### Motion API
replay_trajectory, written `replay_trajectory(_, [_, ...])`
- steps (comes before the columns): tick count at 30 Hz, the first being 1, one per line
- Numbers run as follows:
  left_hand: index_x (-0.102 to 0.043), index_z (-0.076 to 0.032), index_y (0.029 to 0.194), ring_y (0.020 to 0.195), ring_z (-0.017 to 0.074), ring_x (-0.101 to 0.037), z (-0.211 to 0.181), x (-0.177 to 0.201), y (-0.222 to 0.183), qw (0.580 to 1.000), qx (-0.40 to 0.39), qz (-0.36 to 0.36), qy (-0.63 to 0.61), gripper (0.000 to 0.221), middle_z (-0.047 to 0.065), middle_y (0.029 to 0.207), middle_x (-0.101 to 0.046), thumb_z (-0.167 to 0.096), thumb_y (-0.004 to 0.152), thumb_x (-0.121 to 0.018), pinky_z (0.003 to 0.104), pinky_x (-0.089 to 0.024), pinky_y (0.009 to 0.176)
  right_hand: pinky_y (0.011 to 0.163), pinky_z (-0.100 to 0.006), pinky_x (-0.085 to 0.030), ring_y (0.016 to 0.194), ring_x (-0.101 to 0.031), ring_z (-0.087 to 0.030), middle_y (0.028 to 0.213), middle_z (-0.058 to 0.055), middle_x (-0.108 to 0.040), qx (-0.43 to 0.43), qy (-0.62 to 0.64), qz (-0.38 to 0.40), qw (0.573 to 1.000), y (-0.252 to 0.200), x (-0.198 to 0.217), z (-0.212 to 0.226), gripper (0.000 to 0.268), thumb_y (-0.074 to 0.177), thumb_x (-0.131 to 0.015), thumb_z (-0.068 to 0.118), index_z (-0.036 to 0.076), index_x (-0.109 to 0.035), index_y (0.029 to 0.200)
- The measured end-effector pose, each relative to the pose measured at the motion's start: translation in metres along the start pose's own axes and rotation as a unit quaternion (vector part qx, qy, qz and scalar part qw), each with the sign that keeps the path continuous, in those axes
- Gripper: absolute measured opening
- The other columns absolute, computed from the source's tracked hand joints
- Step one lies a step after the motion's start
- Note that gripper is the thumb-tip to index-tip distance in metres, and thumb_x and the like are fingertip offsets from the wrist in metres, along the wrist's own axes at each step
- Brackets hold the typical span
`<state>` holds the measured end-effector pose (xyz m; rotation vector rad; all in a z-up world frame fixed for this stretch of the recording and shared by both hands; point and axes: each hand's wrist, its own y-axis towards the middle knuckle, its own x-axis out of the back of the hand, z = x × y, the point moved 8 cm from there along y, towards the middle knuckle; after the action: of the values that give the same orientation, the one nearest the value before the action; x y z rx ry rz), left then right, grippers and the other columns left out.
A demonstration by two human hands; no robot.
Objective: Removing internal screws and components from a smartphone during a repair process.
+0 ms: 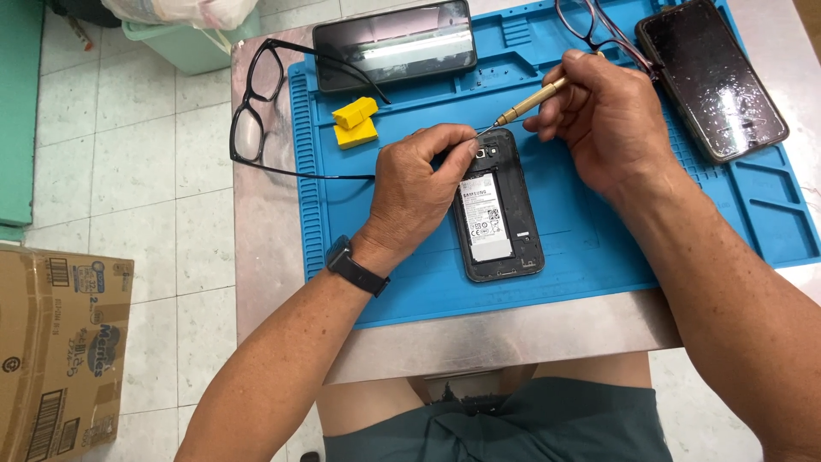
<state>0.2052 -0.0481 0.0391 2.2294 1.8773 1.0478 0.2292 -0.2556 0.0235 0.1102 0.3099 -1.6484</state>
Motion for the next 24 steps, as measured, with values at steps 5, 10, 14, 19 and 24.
replay_trajectory(5, [-0.075, -0.011, 0.111, 0.089, 0.0127, -0.074, 0.003, 0.0, 0.0, 0.994, 0.048, 0.037, -0.094, 0.019, 0.001, 0.096, -0.078, -0.026, 0.104, -0.064, 0.024, -0.062, 0.07, 0.059, -0.023, -0.056, 0.064, -0.074, -0.02, 0.067, -0.005, -0.066, 0.007, 0.008, -0.005, 1.0, -0.001, 0.001, 0.002, 0.026, 0.112, -0.054, 0.027, 0.007, -0.066, 0.1])
replay_trajectory(10, [-0.079, -0.011, 0.117, 0.1, 0.0137, -0.078, 0.01, 0.001, 0.001, 0.99, 0.081, 0.027, -0.115, 0.028, 0.004, 0.108, -0.084, -0.031, 0.1, -0.069, 0.023, -0.065, 0.076, 0.059, -0.024, -0.056, 0.066, -0.075, -0.023, 0.065, -0.006, -0.065, 0.004, 0.033, -0.002, 0.999, 0.003, 0.003, -0.001, 0.027, 0.11, -0.055, 0.029, 0.008, -0.066, 0.098])
replay_trajectory(14, [-0.076, -0.01, 0.121, 0.105, 0.0167, -0.08, 0.01, 0.001, 0.002, 0.991, 0.065, 0.037, -0.109, 0.032, 0.004, 0.107, -0.084, -0.034, 0.104, -0.063, 0.027, -0.067, 0.083, 0.06, -0.025, -0.057, 0.067, -0.076, -0.024, 0.067, -0.006, -0.066, 0.014, 0.04, -0.002, 0.999, 0.002, 0.003, 0.001, 0.027, 0.109, -0.054, 0.029, 0.007, -0.067, 0.1])
replay_trajectory(19, [-0.076, -0.01, 0.117, 0.105, 0.0184, -0.08, 0.006, -0.003, 0.003, 0.987, 0.058, 0.07, -0.129, 0.036, 0.004, 0.106, -0.083, -0.037, 0.108, -0.054, 0.03, -0.067, 0.088, 0.06, -0.025, -0.061, 0.067, -0.076, -0.021, 0.069, -0.008, -0.068, 0.046, 0.034, 0.014, 0.998, -0.005, -0.003, 0.01, 0.03, 0.11, -0.054, 0.03, 0.006, -0.068, 0.101])
replay_trajectory(24, [-0.076, -0.01, 0.114, 0.104, 0.0174, -0.08, 0.003, -0.001, 0.005, 0.987, 0.047, 0.061, -0.138, 0.035, 0.004, 0.105, -0.082, -0.035, 0.109, -0.052, 0.03, -0.066, 0.092, 0.062, -0.026, -0.061, 0.068, -0.076, -0.022, 0.07, -0.009, -0.069, 0.048, 0.036, 0.02, 0.998, -0.005, -0.005, 0.011, 0.029, 0.11, -0.055, 0.03, 0.005, -0.068, 0.101])
